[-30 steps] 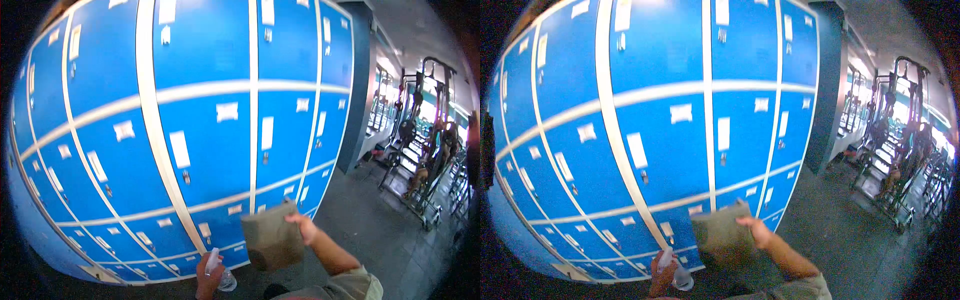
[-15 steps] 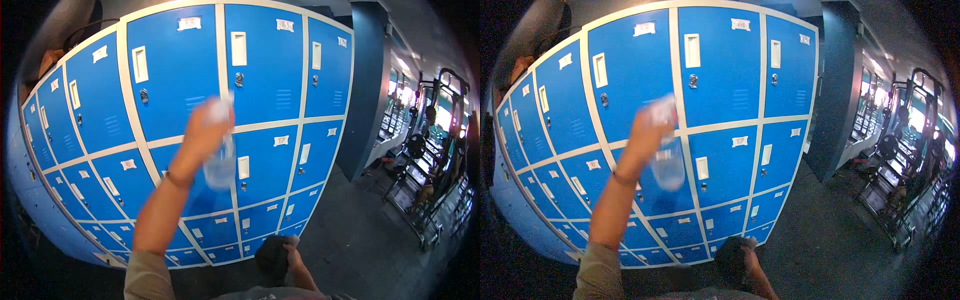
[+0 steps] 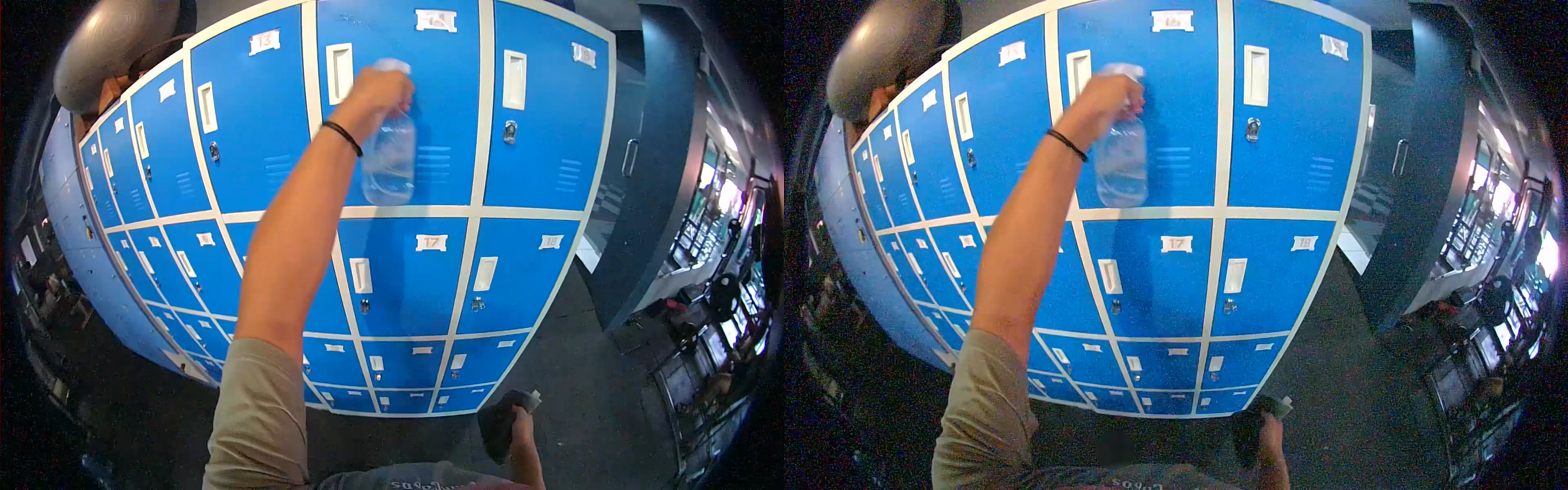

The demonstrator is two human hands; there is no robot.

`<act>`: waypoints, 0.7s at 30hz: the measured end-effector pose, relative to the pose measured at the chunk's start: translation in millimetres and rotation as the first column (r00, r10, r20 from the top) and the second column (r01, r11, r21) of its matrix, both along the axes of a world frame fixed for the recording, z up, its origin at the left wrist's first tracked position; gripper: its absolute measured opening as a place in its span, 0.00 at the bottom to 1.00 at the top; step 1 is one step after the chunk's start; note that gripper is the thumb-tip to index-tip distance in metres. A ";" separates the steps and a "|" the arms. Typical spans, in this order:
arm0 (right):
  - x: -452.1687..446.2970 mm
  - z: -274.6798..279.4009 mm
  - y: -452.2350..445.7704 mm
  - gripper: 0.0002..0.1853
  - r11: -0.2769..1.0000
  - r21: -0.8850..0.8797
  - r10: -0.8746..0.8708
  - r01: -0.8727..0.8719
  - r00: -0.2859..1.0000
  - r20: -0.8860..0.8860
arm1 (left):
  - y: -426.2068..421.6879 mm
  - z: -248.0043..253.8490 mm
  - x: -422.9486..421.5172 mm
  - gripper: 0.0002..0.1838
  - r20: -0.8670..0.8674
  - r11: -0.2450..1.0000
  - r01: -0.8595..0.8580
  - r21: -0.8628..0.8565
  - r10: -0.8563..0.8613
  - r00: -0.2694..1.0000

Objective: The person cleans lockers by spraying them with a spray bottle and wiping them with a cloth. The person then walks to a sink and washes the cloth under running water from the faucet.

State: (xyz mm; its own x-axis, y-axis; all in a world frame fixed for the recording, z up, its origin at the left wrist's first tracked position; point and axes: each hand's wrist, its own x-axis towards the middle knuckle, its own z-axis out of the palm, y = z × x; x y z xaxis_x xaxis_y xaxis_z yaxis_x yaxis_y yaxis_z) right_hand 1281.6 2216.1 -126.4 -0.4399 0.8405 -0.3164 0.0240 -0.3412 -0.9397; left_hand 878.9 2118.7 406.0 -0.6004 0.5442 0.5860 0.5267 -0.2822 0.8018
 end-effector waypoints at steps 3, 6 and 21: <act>0.7 -12.4 27.7 0.19 1.000 -0.013 -0.014 0.014 0.999 0.032 | 18.0 -51.4 26.4 0.02 0.132 0.999 0.022 -0.047 -0.016 0.991; -12.9 30.8 22.3 0.20 0.993 -0.116 -0.004 0.004 1.000 0.001 | 16.7 -107.0 17.2 0.03 0.070 0.997 -0.075 -0.018 0.076 0.995; -25.5 -31.8 -36.9 0.23 0.958 -0.195 0.229 -0.212 0.971 0.070 | 5.6 -448.4 36.8 0.07 -0.019 0.885 -0.382 -0.266 0.391 0.920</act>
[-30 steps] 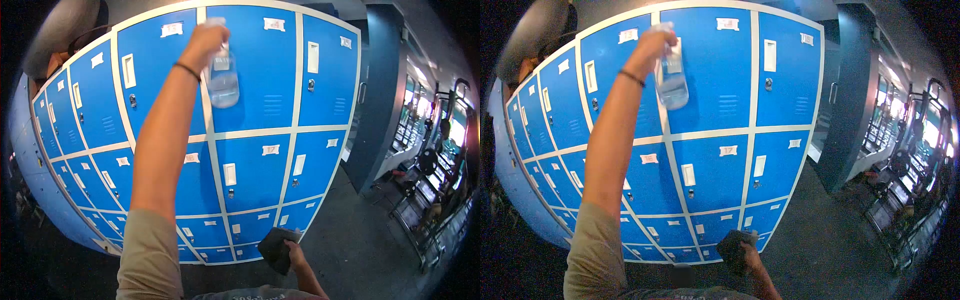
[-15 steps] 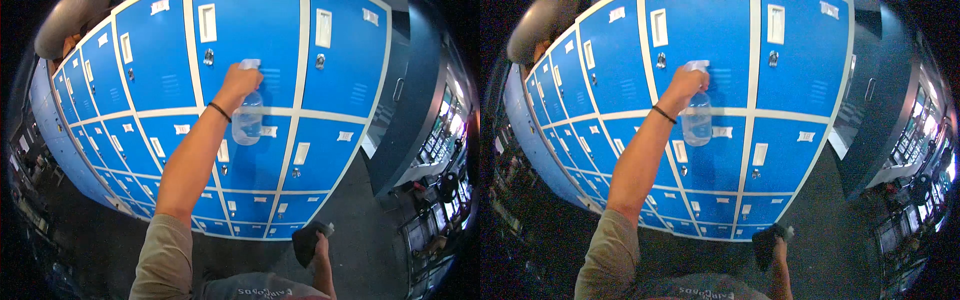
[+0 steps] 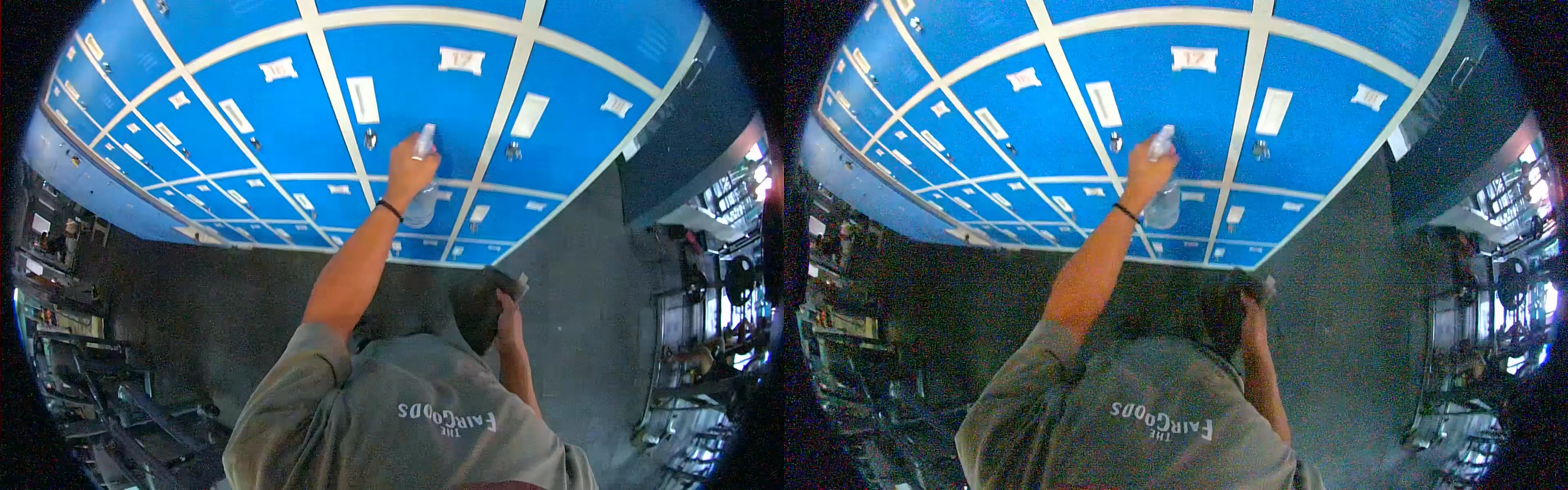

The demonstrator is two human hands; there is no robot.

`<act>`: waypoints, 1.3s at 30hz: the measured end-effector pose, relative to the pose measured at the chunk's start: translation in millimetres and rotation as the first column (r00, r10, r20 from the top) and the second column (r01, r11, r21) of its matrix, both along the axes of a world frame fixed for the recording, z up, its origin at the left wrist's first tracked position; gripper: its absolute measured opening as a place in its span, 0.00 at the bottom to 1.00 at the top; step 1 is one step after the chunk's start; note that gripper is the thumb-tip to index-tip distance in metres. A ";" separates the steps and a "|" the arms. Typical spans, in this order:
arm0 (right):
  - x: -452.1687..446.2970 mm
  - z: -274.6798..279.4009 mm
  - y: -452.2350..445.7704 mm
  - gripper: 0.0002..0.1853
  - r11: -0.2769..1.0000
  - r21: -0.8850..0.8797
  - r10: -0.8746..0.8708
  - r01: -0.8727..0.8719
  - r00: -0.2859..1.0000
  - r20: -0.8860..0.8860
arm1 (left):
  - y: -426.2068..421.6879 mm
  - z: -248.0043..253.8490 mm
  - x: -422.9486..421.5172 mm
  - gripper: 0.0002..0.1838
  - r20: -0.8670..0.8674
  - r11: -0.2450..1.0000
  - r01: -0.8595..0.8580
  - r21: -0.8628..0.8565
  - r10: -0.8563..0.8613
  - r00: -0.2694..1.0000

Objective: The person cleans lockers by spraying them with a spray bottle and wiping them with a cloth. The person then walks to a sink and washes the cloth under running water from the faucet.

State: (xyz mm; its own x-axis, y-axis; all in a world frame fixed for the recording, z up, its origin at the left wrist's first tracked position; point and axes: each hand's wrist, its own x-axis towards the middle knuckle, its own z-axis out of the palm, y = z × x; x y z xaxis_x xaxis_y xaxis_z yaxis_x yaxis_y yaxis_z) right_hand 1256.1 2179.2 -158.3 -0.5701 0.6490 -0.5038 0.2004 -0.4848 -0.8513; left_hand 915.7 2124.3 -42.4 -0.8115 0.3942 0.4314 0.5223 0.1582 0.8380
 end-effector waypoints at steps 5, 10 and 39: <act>28.5 -16.7 -5.5 0.22 0.986 -0.078 -0.146 0.148 0.989 0.031 | -0.5 -81.8 7.9 0.09 0.044 0.987 -0.002 -0.158 0.009 0.999; 46.0 20.7 -9.2 0.22 0.942 -0.125 -0.298 0.312 0.947 0.120 | -31.3 -168.7 -3.7 0.09 0.134 0.970 -0.034 -0.241 0.068 0.989; 108.7 -47.8 -39.7 0.24 0.920 -0.145 -0.264 0.363 0.850 0.455 | -106.6 -509.3 85.6 0.24 0.449 0.620 0.292 -0.728 0.110 0.887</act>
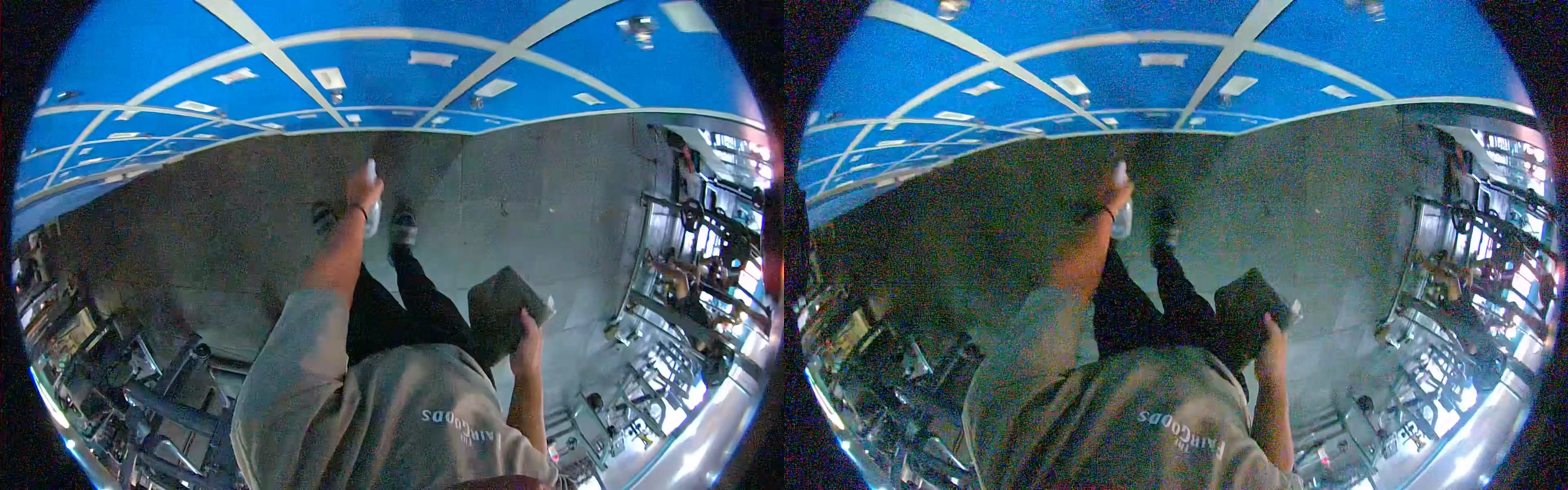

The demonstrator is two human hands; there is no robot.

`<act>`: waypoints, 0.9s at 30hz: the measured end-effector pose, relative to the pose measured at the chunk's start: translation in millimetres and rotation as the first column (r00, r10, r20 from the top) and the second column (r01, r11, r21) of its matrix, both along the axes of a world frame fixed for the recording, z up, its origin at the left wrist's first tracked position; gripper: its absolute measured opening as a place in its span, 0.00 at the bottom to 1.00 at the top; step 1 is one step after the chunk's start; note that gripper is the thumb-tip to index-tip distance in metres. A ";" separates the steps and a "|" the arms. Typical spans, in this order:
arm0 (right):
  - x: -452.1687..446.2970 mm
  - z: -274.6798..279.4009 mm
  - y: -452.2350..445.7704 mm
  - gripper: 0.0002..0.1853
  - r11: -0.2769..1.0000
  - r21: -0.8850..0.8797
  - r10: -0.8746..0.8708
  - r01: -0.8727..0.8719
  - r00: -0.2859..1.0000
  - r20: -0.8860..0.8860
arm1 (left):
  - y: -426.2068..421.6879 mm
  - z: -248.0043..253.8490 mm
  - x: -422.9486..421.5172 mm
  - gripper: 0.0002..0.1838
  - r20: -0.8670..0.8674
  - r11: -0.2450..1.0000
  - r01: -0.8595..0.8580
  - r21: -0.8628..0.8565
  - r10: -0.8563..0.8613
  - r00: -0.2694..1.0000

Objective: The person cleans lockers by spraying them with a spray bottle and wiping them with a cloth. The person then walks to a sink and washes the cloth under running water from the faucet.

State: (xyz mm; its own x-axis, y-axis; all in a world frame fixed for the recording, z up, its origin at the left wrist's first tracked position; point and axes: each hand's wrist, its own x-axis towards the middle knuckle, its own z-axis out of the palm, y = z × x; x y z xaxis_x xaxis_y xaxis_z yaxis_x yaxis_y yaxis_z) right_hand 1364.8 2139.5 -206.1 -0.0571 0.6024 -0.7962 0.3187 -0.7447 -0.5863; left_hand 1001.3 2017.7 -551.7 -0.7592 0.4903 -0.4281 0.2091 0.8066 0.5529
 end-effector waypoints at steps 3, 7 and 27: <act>-23.2 25.0 19.0 0.24 0.997 0.073 -0.008 0.017 0.992 -0.125 | -38.7 64.3 56.5 0.21 -0.101 0.933 -0.066 0.354 0.108 0.989; -72.7 85.6 41.7 0.26 0.984 0.126 -0.057 0.128 0.888 -0.457 | -86.8 157.6 110.7 0.20 0.037 0.881 -0.122 0.457 0.118 0.992; -415.2 509.0 23.3 0.38 -0.773 0.634 0.025 0.011 1.000 0.013 | -209.9 324.4 53.1 0.11 -0.083 0.456 -0.339 0.823 0.686 0.723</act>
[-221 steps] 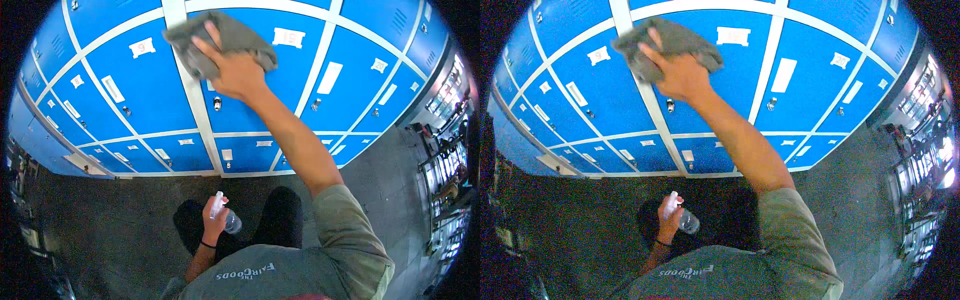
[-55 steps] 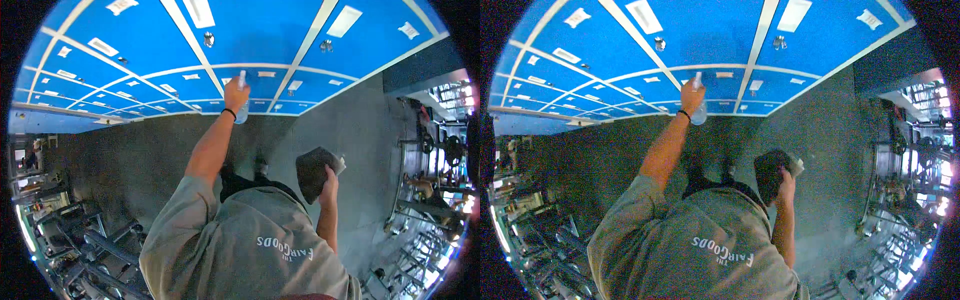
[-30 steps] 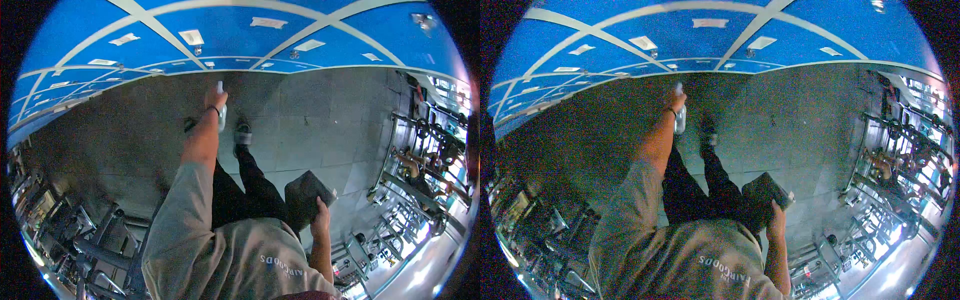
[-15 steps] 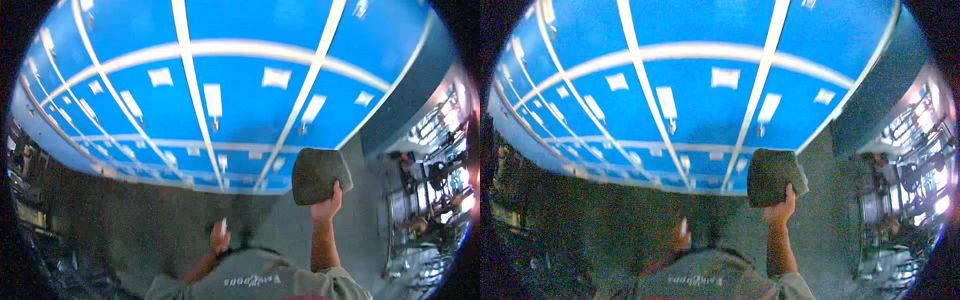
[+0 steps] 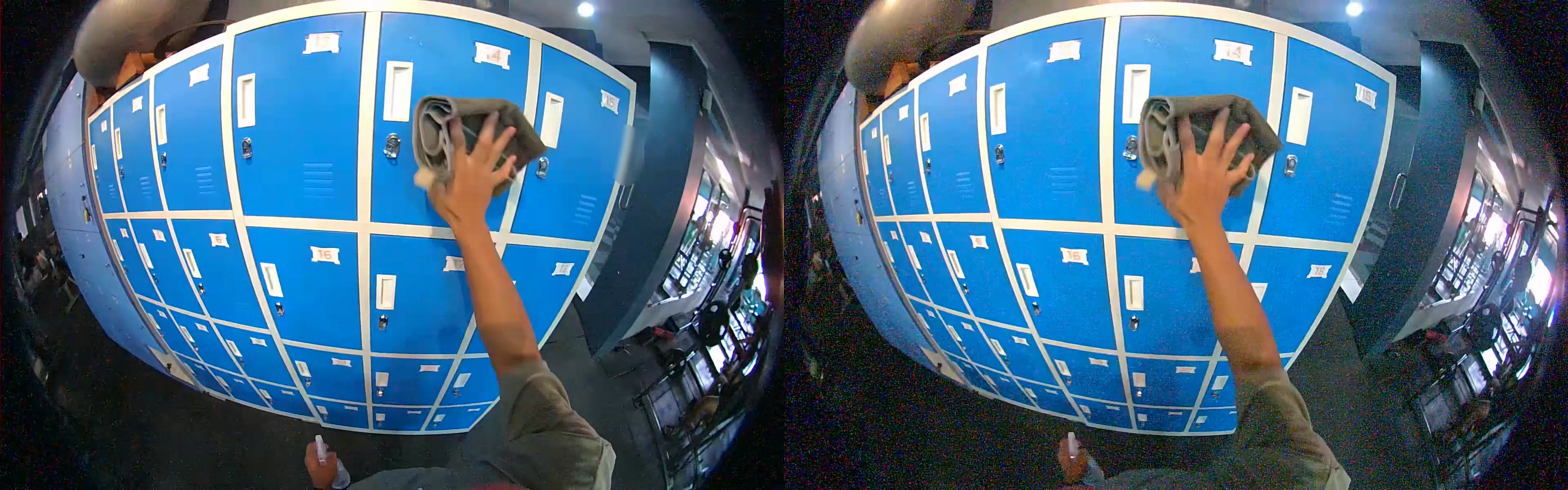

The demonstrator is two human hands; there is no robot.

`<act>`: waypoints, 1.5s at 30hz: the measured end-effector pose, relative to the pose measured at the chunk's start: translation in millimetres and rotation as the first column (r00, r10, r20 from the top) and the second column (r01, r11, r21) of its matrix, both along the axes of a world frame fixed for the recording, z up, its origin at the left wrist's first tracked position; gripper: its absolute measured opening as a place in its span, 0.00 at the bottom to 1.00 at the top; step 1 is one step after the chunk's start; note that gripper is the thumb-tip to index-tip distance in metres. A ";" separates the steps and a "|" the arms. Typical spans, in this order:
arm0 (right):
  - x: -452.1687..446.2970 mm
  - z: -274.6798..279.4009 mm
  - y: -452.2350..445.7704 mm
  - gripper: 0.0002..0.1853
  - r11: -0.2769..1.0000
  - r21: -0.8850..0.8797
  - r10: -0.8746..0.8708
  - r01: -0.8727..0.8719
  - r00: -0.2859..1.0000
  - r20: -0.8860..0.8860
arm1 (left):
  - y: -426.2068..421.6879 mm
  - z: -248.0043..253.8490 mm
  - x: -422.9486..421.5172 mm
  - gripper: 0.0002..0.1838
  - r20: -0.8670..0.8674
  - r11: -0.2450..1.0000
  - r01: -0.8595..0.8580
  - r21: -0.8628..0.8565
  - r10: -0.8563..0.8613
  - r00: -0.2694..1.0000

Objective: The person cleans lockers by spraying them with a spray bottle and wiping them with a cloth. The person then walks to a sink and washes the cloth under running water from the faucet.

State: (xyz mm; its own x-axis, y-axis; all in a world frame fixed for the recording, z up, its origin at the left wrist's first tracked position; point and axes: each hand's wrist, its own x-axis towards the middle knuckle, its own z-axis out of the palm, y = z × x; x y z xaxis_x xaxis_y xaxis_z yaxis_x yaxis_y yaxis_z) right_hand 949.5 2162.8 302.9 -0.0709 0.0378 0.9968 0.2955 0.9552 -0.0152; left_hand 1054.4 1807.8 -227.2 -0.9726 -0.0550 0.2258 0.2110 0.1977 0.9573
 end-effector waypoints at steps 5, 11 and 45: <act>-73.7 23.1 20.2 0.37 0.991 -0.113 -0.084 0.078 0.995 -0.049 | -19.8 -10.8 -6.2 0.13 0.141 0.964 0.054 0.259 -0.093 0.986; -125.0 152.6 -16.3 0.46 0.993 0.117 0.041 -0.031 0.995 -0.091 | -11.4 39.6 -4.4 0.13 0.102 0.980 0.034 0.194 -0.054 0.993; -37.0 55.8 68.2 0.42 0.975 0.196 0.131 -0.106 0.984 -0.118 | 42.2 -0.6 -81.3 0.14 -0.038 0.800 0.460 -0.384 -0.511 0.858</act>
State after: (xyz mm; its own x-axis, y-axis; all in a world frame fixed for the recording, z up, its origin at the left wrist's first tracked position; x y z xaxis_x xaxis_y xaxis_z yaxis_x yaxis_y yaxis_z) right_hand 912.6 2231.0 358.7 0.0659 -0.1525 0.9861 0.1875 0.9725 0.1379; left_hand 973.1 1850.0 -227.8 -0.8090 0.5240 0.2662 0.4893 0.3496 0.7990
